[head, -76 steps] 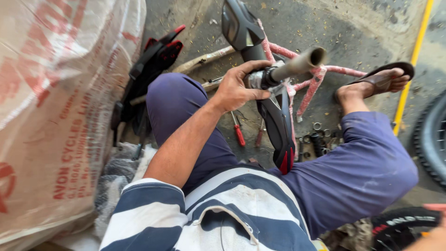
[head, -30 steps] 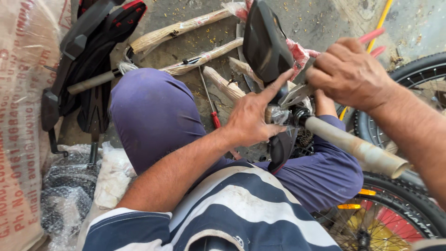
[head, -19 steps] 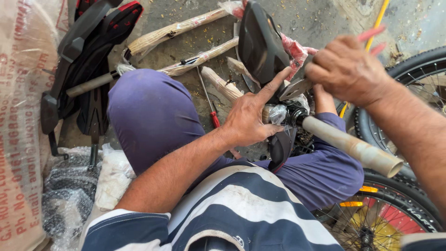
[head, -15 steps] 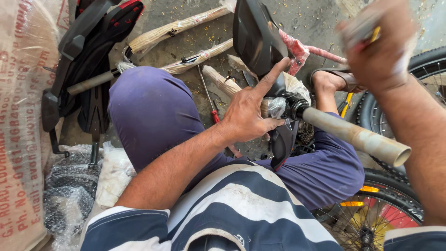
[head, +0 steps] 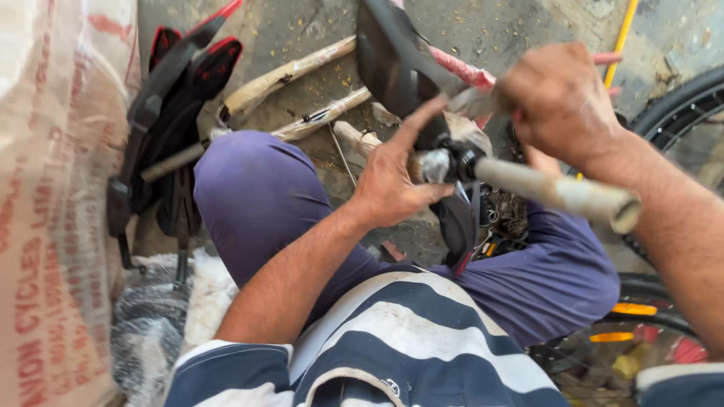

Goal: The person sits on the floor assembling a bicycle, fitting the handlebar stem onto the fork steerer tube of the frame. They align the parts by hand, tap the assembly with a wooden stick and hammer, and tighten components using a screwdriver and pliers.

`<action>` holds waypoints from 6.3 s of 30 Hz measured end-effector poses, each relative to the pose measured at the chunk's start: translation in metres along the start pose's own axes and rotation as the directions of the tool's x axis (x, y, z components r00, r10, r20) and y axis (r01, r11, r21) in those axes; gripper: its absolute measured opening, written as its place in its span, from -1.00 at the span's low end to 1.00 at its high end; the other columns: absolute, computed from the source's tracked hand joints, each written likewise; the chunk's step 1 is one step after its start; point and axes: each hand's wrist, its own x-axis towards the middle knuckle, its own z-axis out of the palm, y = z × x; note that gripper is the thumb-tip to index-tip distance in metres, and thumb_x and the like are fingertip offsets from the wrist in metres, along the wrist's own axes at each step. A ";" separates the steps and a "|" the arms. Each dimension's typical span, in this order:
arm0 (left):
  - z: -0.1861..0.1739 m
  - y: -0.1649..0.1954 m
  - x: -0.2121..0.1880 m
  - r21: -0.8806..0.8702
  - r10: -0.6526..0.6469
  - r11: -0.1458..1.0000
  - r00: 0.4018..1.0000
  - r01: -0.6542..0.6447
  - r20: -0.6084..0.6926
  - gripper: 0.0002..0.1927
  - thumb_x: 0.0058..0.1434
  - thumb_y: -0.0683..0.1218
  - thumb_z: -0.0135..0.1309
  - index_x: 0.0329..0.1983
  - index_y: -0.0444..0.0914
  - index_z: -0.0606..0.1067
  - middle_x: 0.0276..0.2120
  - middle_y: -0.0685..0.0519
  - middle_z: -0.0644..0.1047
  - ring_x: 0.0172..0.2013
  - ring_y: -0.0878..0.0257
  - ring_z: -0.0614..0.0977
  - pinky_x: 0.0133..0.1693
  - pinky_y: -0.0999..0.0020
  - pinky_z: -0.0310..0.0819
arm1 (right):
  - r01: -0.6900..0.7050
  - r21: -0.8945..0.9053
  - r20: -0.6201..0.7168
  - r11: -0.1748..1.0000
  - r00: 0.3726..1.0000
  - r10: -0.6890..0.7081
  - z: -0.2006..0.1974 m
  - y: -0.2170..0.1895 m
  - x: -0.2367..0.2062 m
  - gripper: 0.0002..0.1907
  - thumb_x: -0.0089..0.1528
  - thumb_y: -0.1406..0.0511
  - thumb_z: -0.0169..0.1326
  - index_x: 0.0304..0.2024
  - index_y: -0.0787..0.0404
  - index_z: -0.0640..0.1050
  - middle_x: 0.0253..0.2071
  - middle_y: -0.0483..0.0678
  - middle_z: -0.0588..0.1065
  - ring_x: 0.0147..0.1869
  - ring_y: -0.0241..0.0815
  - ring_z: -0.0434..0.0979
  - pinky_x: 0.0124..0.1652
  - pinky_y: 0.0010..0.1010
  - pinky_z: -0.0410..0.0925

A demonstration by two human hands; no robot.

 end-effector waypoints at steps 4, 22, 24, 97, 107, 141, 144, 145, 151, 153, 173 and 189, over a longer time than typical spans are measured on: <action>-0.003 -0.009 0.002 -0.050 -0.306 0.950 0.952 0.307 0.027 -0.21 0.01 -0.24 0.42 0.36 -0.23 0.44 0.10 0.00 0.62 0.06 0.34 0.61 0.13 0.44 0.53 | -0.632 0.504 0.165 0.589 0.739 0.653 0.012 -0.030 -0.018 -0.58 0.22 0.21 0.36 -0.05 0.25 0.45 -0.24 -0.08 0.47 -0.19 -0.16 0.48 -0.21 -0.25 0.37; 0.030 -0.048 -0.011 -0.259 -0.236 0.941 0.971 0.216 -0.048 -0.31 0.13 -0.32 0.40 0.34 -0.32 0.43 0.12 0.02 0.57 0.11 0.28 0.60 0.19 0.34 0.54 | -0.359 0.900 0.007 0.247 0.578 0.816 0.048 -0.102 -0.060 -0.63 0.19 0.29 0.43 -0.23 0.22 0.44 -0.39 -0.22 0.31 -0.32 -0.40 0.25 -0.29 -0.53 0.26; 0.031 -0.050 -0.011 -0.243 -0.221 0.949 0.973 0.201 -0.061 -0.31 0.14 -0.32 0.40 0.34 -0.32 0.43 0.12 0.03 0.56 0.11 0.29 0.59 0.19 0.35 0.53 | -0.388 0.879 0.014 0.279 0.605 0.796 0.047 -0.097 -0.055 -0.60 0.13 0.30 0.45 -0.24 0.23 0.43 -0.41 -0.20 0.32 -0.33 -0.40 0.26 -0.31 -0.52 0.25; 0.047 -0.073 -0.011 -0.140 -0.162 0.981 0.962 0.133 -0.221 -0.30 0.28 -0.32 0.44 0.41 -0.38 0.37 0.14 -0.02 0.54 0.09 0.21 0.58 0.19 0.36 0.50 | -0.698 0.454 0.580 0.554 0.703 0.410 0.232 -0.155 -0.147 -0.48 0.15 0.22 0.20 0.07 0.37 0.42 -0.02 0.31 0.54 0.06 0.28 0.58 -0.02 -0.01 0.45; 0.048 -0.077 0.012 -0.170 -0.181 0.975 0.958 0.144 -0.222 -0.35 0.26 -0.29 0.45 0.36 -0.32 0.41 0.06 -0.02 0.59 0.04 0.23 0.61 0.19 0.37 0.49 | -0.756 0.462 0.551 0.464 0.655 0.517 0.228 -0.120 -0.113 -0.70 0.21 0.31 0.07 -0.01 0.24 0.53 -0.04 0.23 0.56 0.06 0.23 0.58 0.00 -0.03 0.44; 0.054 -0.064 -0.010 -0.235 -0.174 0.965 0.956 0.117 -0.238 -0.32 0.16 -0.22 0.41 0.34 -0.32 0.43 0.10 0.03 0.58 0.09 0.30 0.59 0.18 0.36 0.52 | -0.010 0.891 -0.365 0.453 0.577 0.731 0.064 -0.114 -0.040 -0.86 0.26 0.55 0.25 -0.14 0.34 0.61 -0.18 0.00 0.64 -0.08 -0.25 0.66 -0.02 -0.46 0.50; 0.053 -0.064 -0.010 -0.244 -0.177 0.963 0.956 0.118 -0.235 -0.31 0.13 -0.21 0.42 0.34 -0.32 0.43 0.08 0.04 0.58 0.08 0.30 0.60 0.18 0.34 0.52 | -0.046 0.899 -0.333 0.435 0.573 0.749 0.070 -0.117 -0.040 -0.83 0.27 0.53 0.26 -0.14 0.34 0.53 -0.19 -0.01 0.65 -0.09 -0.25 0.70 -0.02 -0.45 0.53; 0.052 -0.063 -0.009 -0.261 -0.190 0.957 0.954 0.126 -0.234 -0.30 0.12 -0.20 0.43 0.33 -0.32 0.43 0.07 0.04 0.59 0.07 0.29 0.60 0.17 0.34 0.53 | -0.061 0.888 -0.342 0.456 0.576 0.742 0.070 -0.117 -0.040 -0.81 0.27 0.53 0.26 -0.15 0.34 0.50 -0.18 -0.01 0.65 -0.08 -0.24 0.72 -0.01 -0.45 0.54; 0.052 -0.061 -0.006 -0.223 -0.171 0.968 0.956 0.118 -0.237 -0.31 0.13 -0.21 0.43 0.33 -0.32 0.44 0.09 0.04 0.58 0.09 0.30 0.59 0.19 0.35 0.50 | -0.141 0.861 -0.324 0.489 0.590 0.740 0.064 -0.115 -0.039 -0.79 0.22 0.53 0.24 -0.16 0.33 0.49 -0.24 0.01 0.64 -0.15 -0.24 0.71 -0.08 -0.45 0.54; 0.052 -0.060 -0.007 -0.217 -0.178 0.968 0.954 0.126 -0.239 -0.32 0.13 -0.21 0.42 0.33 -0.33 0.45 0.09 0.03 0.58 0.09 0.29 0.59 0.19 0.34 0.51 | -0.116 0.873 -0.318 0.473 0.600 0.734 0.062 -0.115 -0.037 -0.79 0.23 0.53 0.23 -0.16 0.33 0.48 -0.23 0.01 0.64 -0.14 -0.24 0.71 -0.09 -0.44 0.54; 0.050 -0.056 -0.003 -0.225 -0.172 0.967 0.960 0.121 -0.223 -0.31 0.13 -0.22 0.41 0.33 -0.33 0.43 0.10 0.01 0.58 0.10 0.29 0.59 0.18 0.34 0.53 | -0.080 0.761 -0.498 0.644 0.565 0.658 0.067 -0.118 -0.034 -0.82 0.26 0.50 0.28 -0.17 0.32 0.51 -0.22 0.02 0.62 -0.14 -0.19 0.71 -0.13 -0.41 0.52; 0.050 -0.060 -0.006 -0.292 -0.221 0.944 0.952 0.154 -0.212 -0.30 0.11 -0.22 0.41 0.33 -0.34 0.42 0.10 0.00 0.57 0.07 0.28 0.60 0.14 0.34 0.57 | -0.248 0.561 -0.548 0.790 0.604 0.579 0.066 -0.116 -0.037 -0.85 0.22 0.37 0.31 -0.15 0.23 0.67 -0.09 -0.07 0.57 0.02 -0.04 0.48 0.02 -0.22 0.29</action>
